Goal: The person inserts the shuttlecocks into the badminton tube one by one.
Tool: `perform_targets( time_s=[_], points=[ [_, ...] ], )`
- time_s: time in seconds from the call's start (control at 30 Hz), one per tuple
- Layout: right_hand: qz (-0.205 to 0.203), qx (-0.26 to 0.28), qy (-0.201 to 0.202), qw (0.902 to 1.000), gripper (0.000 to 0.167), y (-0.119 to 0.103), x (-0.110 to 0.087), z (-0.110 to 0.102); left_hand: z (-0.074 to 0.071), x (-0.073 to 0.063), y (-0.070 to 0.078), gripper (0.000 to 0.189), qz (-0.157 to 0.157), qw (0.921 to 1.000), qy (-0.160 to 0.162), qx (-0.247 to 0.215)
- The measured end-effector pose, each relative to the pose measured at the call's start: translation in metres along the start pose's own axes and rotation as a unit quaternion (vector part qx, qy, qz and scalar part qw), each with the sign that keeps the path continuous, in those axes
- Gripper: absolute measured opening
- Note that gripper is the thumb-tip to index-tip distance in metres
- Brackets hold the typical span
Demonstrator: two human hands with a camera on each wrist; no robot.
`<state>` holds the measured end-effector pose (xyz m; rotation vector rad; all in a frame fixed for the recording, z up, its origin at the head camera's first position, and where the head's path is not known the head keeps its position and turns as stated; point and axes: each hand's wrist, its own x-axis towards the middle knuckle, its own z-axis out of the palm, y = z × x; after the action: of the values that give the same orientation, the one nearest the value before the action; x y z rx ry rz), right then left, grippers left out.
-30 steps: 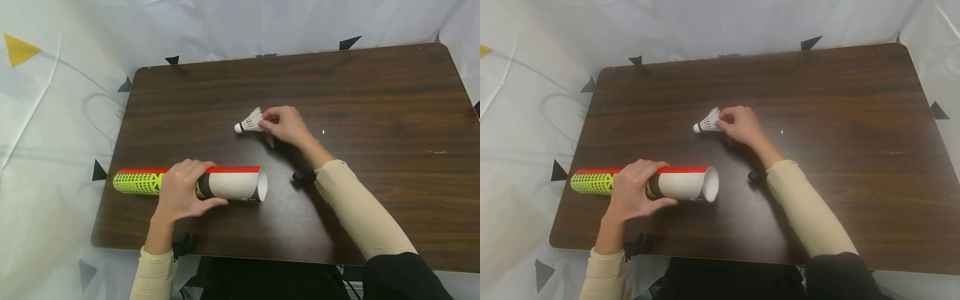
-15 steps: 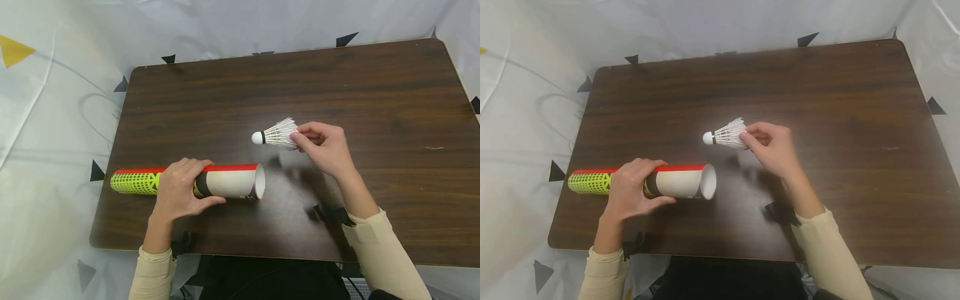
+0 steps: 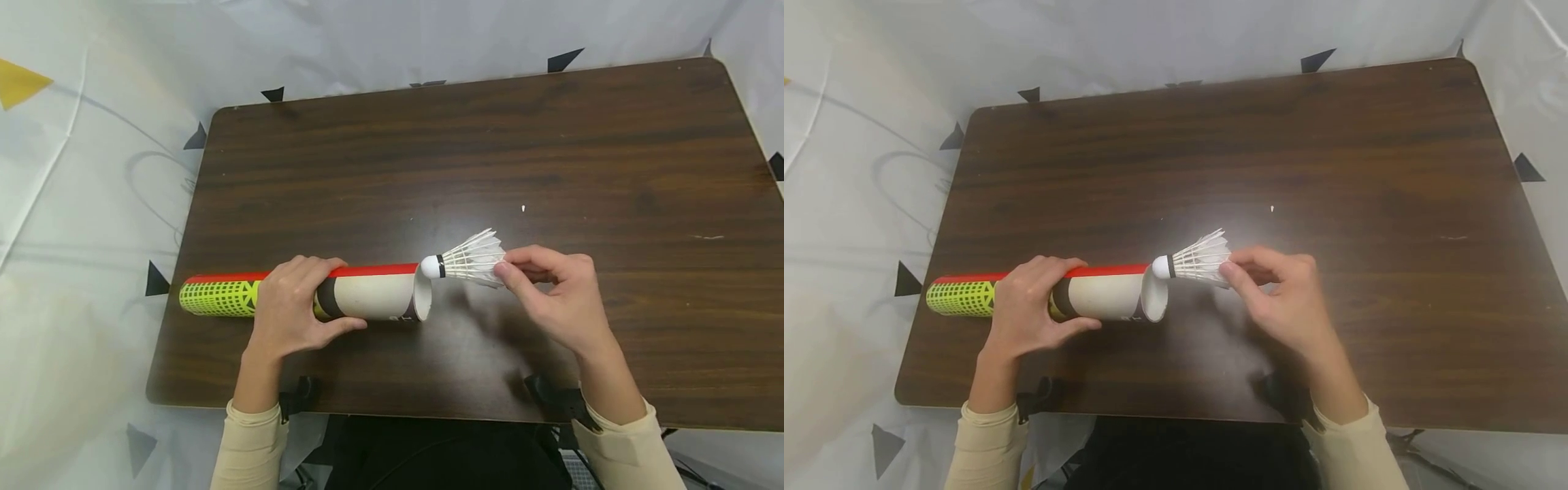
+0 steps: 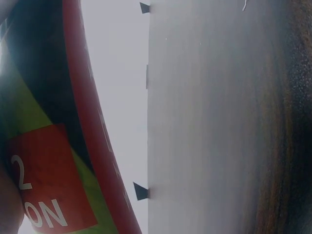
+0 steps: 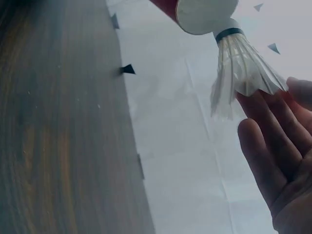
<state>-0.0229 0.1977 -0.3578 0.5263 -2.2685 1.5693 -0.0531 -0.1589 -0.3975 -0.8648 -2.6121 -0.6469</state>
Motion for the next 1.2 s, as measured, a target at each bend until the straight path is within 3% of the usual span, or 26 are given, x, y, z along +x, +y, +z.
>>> perform_targets(
  time_s=[0.2, 0.6, 1.2],
  points=[
    [-0.04, 0.008, -0.015, 0.999, 0.015, 0.0, -0.005, 0.003, -0.001, 0.0, 0.0, 0.076, 0.002, 1.0, 0.0, 0.0],
    [-0.077, 0.043, -0.1, 0.9911, 0.017, -0.006, -0.007, 0.044, 0.0, -0.001, -0.001, 0.075, -0.001, 1.0, -0.004, 0.001],
    [-0.03, 0.052, -0.144, 0.9877, 0.019, -0.002, -0.005, 0.069, 0.001, -0.002, -0.001, 0.077, -0.004, 0.9999, -0.01, 0.002]
  ],
)
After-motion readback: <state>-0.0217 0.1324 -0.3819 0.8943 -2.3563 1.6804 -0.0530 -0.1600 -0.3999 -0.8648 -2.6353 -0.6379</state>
